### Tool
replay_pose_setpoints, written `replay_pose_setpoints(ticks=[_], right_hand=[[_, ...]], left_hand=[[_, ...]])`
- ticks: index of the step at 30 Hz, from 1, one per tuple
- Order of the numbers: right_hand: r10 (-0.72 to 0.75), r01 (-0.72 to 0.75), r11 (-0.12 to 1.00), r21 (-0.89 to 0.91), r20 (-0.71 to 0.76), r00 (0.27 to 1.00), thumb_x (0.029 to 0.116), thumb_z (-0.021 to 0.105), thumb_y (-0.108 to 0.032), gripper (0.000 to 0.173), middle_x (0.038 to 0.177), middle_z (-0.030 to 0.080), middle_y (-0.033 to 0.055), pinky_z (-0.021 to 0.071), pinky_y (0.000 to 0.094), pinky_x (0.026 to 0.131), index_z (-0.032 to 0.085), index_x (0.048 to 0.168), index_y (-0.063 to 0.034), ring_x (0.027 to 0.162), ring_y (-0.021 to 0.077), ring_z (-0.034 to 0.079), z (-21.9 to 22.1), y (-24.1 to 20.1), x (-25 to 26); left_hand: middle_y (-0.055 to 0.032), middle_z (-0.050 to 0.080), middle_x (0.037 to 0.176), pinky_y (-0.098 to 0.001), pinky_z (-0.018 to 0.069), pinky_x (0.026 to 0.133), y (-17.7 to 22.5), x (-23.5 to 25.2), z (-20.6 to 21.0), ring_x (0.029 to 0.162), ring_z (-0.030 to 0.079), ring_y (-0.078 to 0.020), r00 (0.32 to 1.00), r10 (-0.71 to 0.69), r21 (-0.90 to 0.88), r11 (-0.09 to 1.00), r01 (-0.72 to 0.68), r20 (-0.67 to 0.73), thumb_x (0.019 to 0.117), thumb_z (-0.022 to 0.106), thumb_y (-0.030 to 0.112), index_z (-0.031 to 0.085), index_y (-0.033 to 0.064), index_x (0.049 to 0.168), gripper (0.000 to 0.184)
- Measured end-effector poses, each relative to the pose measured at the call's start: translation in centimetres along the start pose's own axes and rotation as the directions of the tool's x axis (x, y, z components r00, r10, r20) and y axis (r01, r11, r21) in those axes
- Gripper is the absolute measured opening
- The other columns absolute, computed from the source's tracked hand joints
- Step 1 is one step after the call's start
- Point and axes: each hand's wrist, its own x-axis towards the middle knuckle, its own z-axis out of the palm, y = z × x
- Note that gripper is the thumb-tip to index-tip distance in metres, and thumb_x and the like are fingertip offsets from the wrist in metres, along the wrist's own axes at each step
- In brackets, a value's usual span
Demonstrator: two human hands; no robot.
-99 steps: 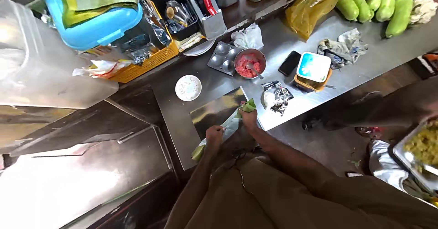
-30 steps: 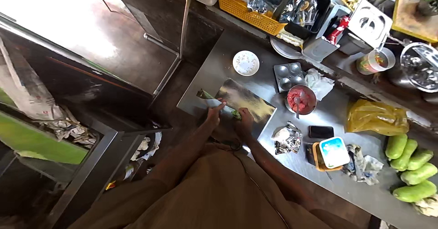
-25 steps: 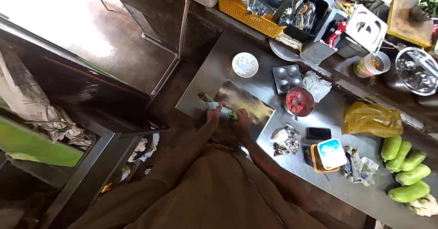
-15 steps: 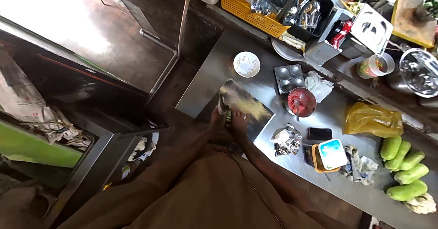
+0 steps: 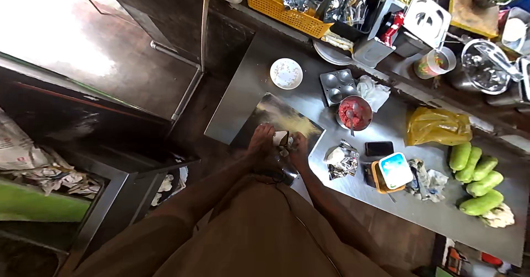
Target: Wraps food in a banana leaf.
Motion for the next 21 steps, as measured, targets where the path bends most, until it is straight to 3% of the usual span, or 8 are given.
replay_pose_setpoints(ticks=[2, 5, 8, 10, 14, 17, 19, 21], right_hand=[[0.124, -0.124, 0.992, -0.009, 0.028, 0.992, 0.0897, 0.076, -0.012, 0.062, 0.129, 0.064, 0.0226, 0.0548, 0.0481, 0.100, 0.051, 0.145, -0.0014, 0.115, 0.0311, 0.065, -0.1, 0.4, -0.4], [0.201, -0.202, 0.979, 0.007, 0.063, 0.977, 0.0849, 0.075, -0.009, 0.054, 0.118, 0.069, 0.0182, 0.0560, 0.0484, 0.095, 0.061, 0.136, -0.0045, 0.106, 0.0282, 0.067, -0.2, 0.1, 0.5], [0.270, -0.268, 0.963, -0.032, 0.086, 0.959, 0.0857, 0.076, -0.013, 0.048, 0.120, 0.070, 0.0157, 0.0547, 0.0509, 0.098, 0.065, 0.132, -0.0078, 0.110, 0.0274, 0.067, -0.3, -0.4, 1.1], [0.306, -0.308, 0.951, 0.007, 0.104, 0.946, 0.0866, 0.078, -0.019, 0.045, 0.118, 0.070, 0.0162, 0.0553, 0.0510, 0.096, 0.067, 0.128, -0.0064, 0.108, 0.0278, 0.068, -0.2, -0.5, 1.5], [0.444, -0.543, 0.711, 0.446, 0.315, 0.839, 0.0970, 0.067, -0.027, 0.040, 0.114, 0.067, 0.0159, 0.0588, 0.0423, 0.078, 0.062, 0.129, -0.0034, 0.091, 0.0244, 0.068, -1.7, -4.4, 1.2], [0.311, -0.479, 0.554, 0.681, 0.364, 0.878, 0.1025, 0.058, -0.024, 0.032, 0.112, 0.067, 0.0099, 0.0622, 0.0373, 0.081, 0.061, 0.126, -0.0024, 0.091, 0.0199, 0.070, -3.9, -7.2, 1.3], [0.251, -0.354, 0.675, 0.647, 0.249, 0.935, 0.1027, 0.062, -0.028, 0.039, 0.121, 0.067, 0.0096, 0.0607, 0.0401, 0.086, 0.061, 0.134, -0.0057, 0.101, 0.0204, 0.069, -4.8, -7.6, 1.2], [0.234, -0.322, 0.761, 0.563, 0.224, 0.946, 0.0979, 0.067, -0.045, 0.062, 0.135, 0.061, 0.0125, 0.0586, 0.0521, 0.089, 0.050, 0.148, -0.0122, 0.116, 0.0286, 0.064, -4.7, -7.0, 0.4]], left_hand=[[-0.0089, 0.052, 0.152, -0.0528, 0.0237, 0.125, 0.9, -0.2, -0.2, 0.149, 0.037, -0.0293, 0.999, 0.046, 0.072, 0.996, -0.047, 0.018, 0.0991, 0.053, 0.010, 0.063, 0.0098, 0.133, 0.035], [-0.0084, 0.044, 0.160, -0.0569, 0.0180, 0.126, 0.7, -0.4, -0.3, 0.154, 0.029, -0.0318, 0.989, 0.142, 0.140, 0.979, -0.146, 0.044, 0.0985, 0.055, 0.017, 0.050, 0.0138, 0.150, 0.052], [-0.0100, 0.038, 0.164, -0.0601, 0.0124, 0.126, -0.1, -0.5, -0.2, 0.155, 0.024, -0.0337, 0.952, 0.255, 0.147, 0.949, -0.280, 0.171, 0.0890, 0.057, 0.069, 0.040, 0.0135, 0.158, 0.090], [-0.0099, 0.037, 0.164, -0.0620, 0.0128, 0.125, -0.1, -0.4, 0.2, 0.154, 0.028, -0.0331, 0.932, 0.282, 0.156, 0.934, -0.322, 0.229, 0.0740, 0.060, 0.086, 0.034, 0.0147, 0.161, 0.115], [-0.0120, 0.054, 0.150, -0.0586, 0.0295, 0.120, -0.2, 0.8, -1.9, 0.140, 0.048, -0.0341, 0.954, 0.176, 0.137, 0.967, -0.214, 0.244, 0.0716, 0.081, 0.061, 0.040, 0.0147, 0.156, 0.105], [-0.0122, 0.066, 0.131, -0.0508, 0.0485, 0.109, -0.1, 0.7, -3.7, 0.124, 0.062, -0.0276, 0.987, -0.037, -0.198, 0.978, 0.067, 0.153, 0.0739, 0.085, 0.048, 0.052, 0.0113, 0.146, 0.087], [-0.0147, 0.069, 0.124, -0.0442, 0.0557, 0.104, 0.5, 0.1, -3.2, 0.115, 0.068, -0.0222, 0.979, -0.160, -0.665, 0.719, 0.202, 0.125, 0.0824, 0.086, 0.028, 0.054, 0.0019, 0.140, 0.071], [-0.0159, 0.068, 0.122, -0.0445, 0.0579, 0.098, 2.1, -0.6, -3.4, 0.110, 0.069, -0.0234, 0.950, -0.227, -0.940, 0.216, 0.263, 0.214, 0.0930, 0.071, 0.020, 0.049, -0.0001, 0.141, 0.056]])
